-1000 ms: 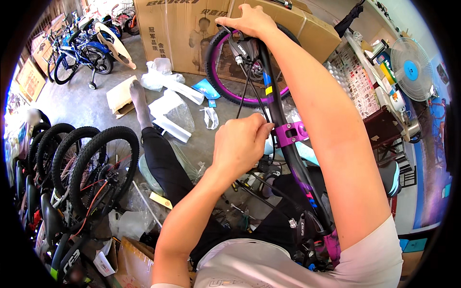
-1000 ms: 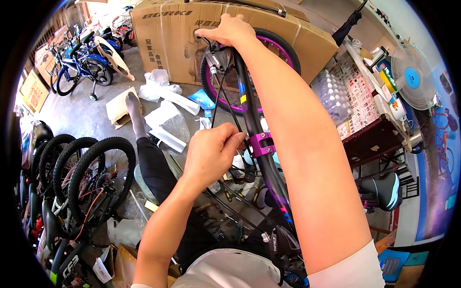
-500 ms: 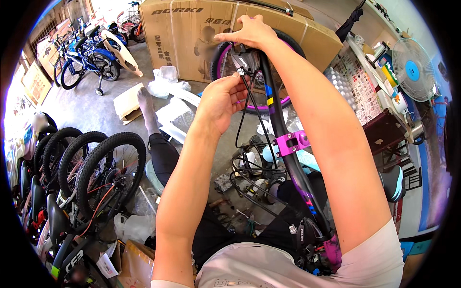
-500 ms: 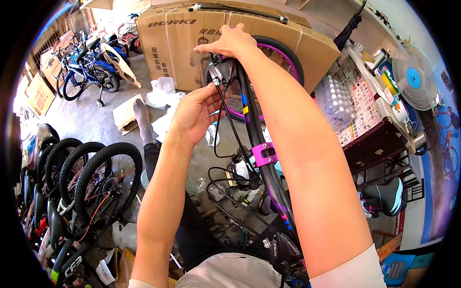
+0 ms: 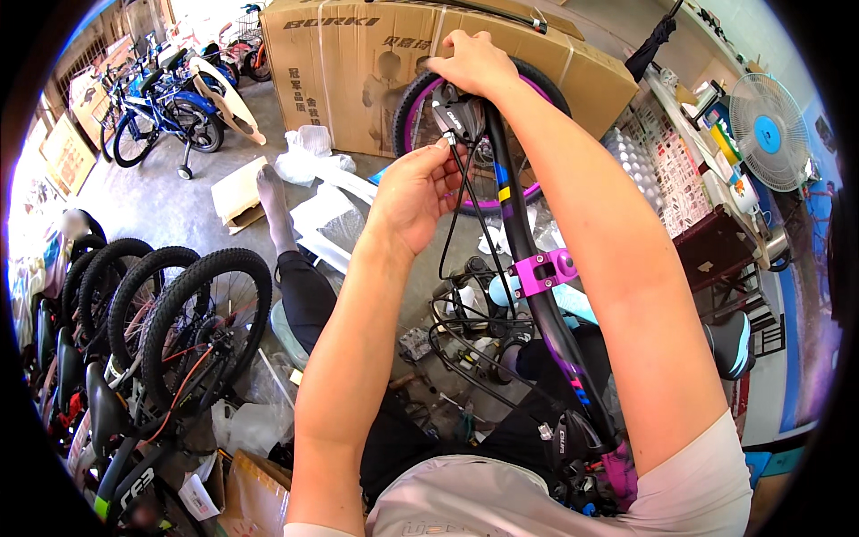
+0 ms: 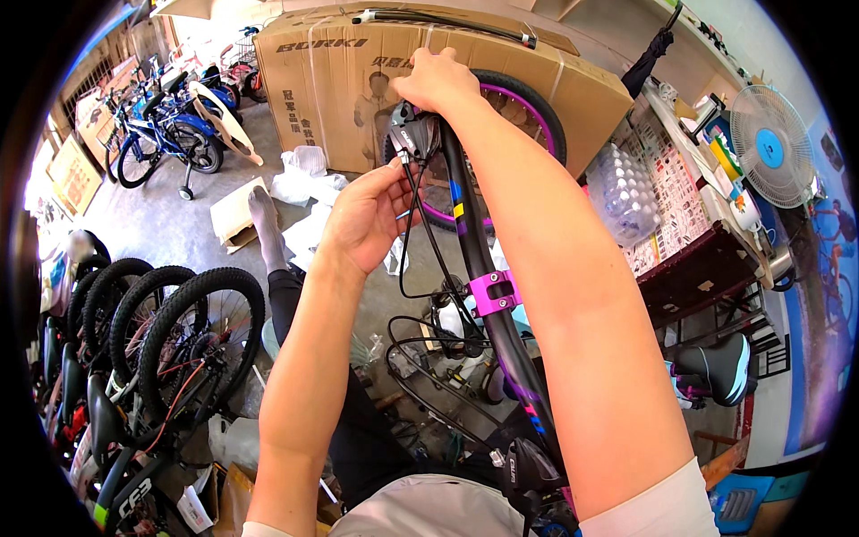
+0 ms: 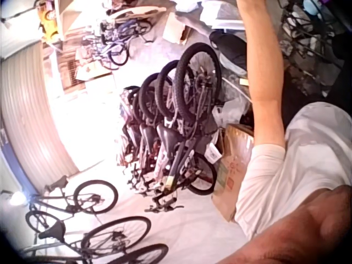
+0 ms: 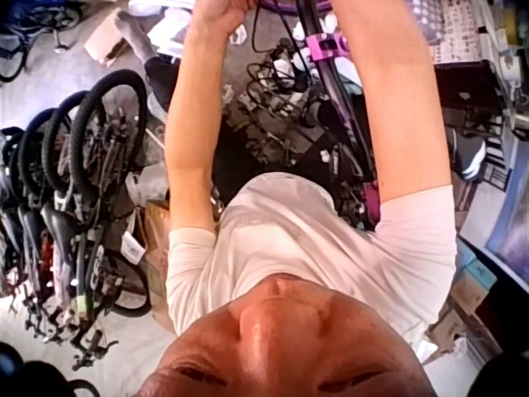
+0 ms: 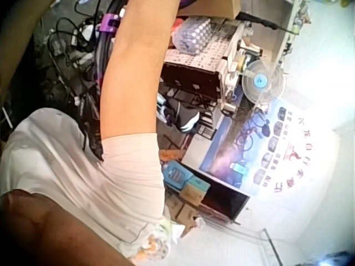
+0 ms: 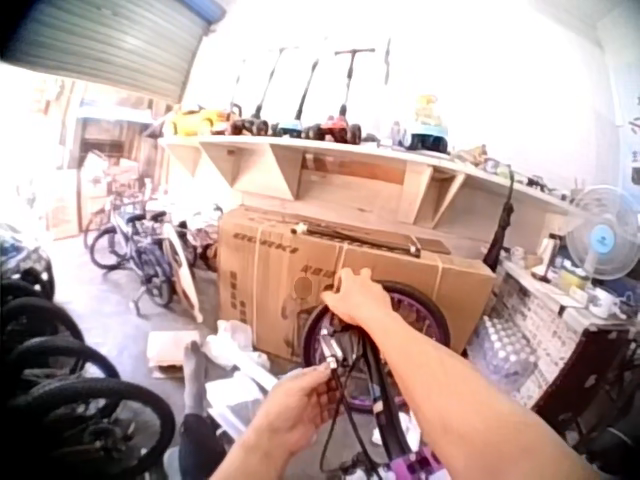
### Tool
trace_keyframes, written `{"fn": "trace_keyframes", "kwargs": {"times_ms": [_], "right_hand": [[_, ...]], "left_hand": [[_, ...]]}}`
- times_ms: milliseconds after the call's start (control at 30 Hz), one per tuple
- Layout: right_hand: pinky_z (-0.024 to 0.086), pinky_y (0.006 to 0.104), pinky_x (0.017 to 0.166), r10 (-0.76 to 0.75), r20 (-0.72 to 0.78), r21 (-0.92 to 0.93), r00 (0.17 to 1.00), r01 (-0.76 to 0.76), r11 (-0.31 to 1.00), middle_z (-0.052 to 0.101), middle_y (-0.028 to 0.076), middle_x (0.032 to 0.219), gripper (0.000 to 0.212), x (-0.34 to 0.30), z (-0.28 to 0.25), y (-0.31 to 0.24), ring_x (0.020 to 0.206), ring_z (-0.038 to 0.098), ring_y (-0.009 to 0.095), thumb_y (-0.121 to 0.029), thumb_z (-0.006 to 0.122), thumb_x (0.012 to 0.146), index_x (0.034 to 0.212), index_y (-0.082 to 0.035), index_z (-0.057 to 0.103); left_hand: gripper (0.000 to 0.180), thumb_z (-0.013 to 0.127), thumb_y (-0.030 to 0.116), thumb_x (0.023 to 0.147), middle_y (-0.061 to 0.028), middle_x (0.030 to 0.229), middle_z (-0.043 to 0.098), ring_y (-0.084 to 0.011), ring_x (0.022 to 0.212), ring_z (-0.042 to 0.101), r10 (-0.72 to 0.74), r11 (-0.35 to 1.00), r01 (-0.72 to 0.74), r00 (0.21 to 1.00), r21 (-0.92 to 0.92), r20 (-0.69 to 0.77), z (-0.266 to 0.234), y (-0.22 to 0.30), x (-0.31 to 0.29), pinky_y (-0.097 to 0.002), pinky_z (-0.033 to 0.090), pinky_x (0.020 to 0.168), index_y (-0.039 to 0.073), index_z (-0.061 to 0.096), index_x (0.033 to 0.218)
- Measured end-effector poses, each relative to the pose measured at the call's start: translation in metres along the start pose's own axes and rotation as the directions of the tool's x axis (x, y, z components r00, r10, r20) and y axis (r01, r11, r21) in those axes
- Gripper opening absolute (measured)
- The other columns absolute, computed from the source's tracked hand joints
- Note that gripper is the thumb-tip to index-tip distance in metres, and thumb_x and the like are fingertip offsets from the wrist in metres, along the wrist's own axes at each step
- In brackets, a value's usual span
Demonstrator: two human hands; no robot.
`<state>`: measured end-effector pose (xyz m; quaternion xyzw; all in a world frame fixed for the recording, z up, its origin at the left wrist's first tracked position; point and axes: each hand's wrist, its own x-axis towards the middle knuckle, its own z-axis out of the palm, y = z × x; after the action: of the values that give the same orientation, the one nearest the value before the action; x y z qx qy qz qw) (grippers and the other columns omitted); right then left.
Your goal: The person is assembling a bicycle by attaching the handlebars to the stem. They use a screwdriver to tighten the bolts on the stem and handlebar clamps, ensuring the handlebars are securely fastened. The person also adjusts the brake cables and shifter mechanisms on the handlebars.
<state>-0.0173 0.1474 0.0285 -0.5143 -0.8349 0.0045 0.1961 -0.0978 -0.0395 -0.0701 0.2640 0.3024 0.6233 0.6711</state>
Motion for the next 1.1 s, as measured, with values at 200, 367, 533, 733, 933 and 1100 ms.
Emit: {"fn": "trace_keyframes", "kwargs": {"times_ms": [200,367,533,733,933,1100], "right_hand": [[0.049,0.0494,0.108,0.041,-0.023,0.041,0.999,-0.041,0.998,0.053,0.025,0.144,0.105,-0.005,0.0,-0.004,0.127,0.062,0.041,-0.094,0.052,0.078,0.14,-0.009,0.061],[0.054,0.0496,0.102,0.025,0.068,-0.031,0.997,-0.023,0.999,0.053,0.022,0.145,0.113,-0.009,-0.008,-0.01,0.126,0.065,0.037,-0.095,0.055,0.073,0.142,-0.006,0.059],[0.055,0.0484,0.101,0.016,0.039,-0.02,0.999,-0.015,1.0,0.054,0.021,0.144,0.104,-0.007,-0.004,-0.011,0.124,0.066,0.035,-0.092,0.057,0.076,0.138,-0.008,0.062],[0.055,0.0478,0.1,0.007,0.018,-0.016,1.0,-0.006,1.0,0.055,0.019,0.142,0.095,-0.006,-0.001,-0.007,0.121,0.067,0.034,-0.087,0.059,0.079,0.135,-0.011,0.065],[0.055,0.048,0.1,0.004,0.008,-0.017,1.0,-0.004,1.0,0.056,0.02,0.143,0.093,-0.006,-0.001,-0.005,0.12,0.068,0.034,-0.085,0.061,0.079,0.134,-0.011,0.066],[0.055,0.0482,0.1,-0.002,-0.006,-0.026,1.0,0.002,1.0,0.056,0.02,0.142,0.092,-0.003,0.001,-0.005,0.12,0.068,0.034,-0.085,0.061,0.079,0.134,-0.012,0.066]], "left_hand": [[0.018,0.064,0.03,0.104,0.002,0.099,0.07,-0.0124,0.093,0.064,0.019,0.999,-0.019,1.0,-0.039,0.005,-0.002,-0.003,0.006,-0.0343,0.048,0.085,0.013,0.068,0.109],[0.023,0.066,0.032,0.103,0.0006,0.095,0.069,-0.0135,0.091,0.064,0.028,1.0,-0.027,0.998,0.002,-0.056,0.004,0.001,0.001,-0.0375,0.054,0.085,0.01,0.068,0.106],[0.028,0.065,0.034,0.104,-0.0031,0.093,0.069,-0.015,0.084,0.065,0.153,0.961,-0.109,0.975,0.255,-0.159,0.023,0.0,-0.004,-0.0372,0.059,0.078,0.005,0.067,0.102],[0.029,0.064,0.032,0.105,-0.0058,0.091,0.069,-0.0166,0.078,0.066,0.175,0.978,-0.146,0.964,0.149,-0.202,0.027,-0.002,-0.003,-0.0354,0.059,0.075,0.004,0.066,0.099],[0.029,0.06,0.031,0.108,-0.0076,0.092,0.07,-0.0177,0.08,0.067,0.139,0.984,-0.113,0.971,0.137,-0.193,0.024,-0.004,-0.002,-0.037,0.06,0.075,0.004,0.064,0.099],[0.029,0.056,0.033,0.11,-0.0079,0.095,0.07,-0.0182,0.08,0.066,0.119,0.992,-0.114,0.985,0.045,-0.128,0.017,-0.008,0.001,-0.0385,0.06,0.078,0.006,0.063,0.101]]}}
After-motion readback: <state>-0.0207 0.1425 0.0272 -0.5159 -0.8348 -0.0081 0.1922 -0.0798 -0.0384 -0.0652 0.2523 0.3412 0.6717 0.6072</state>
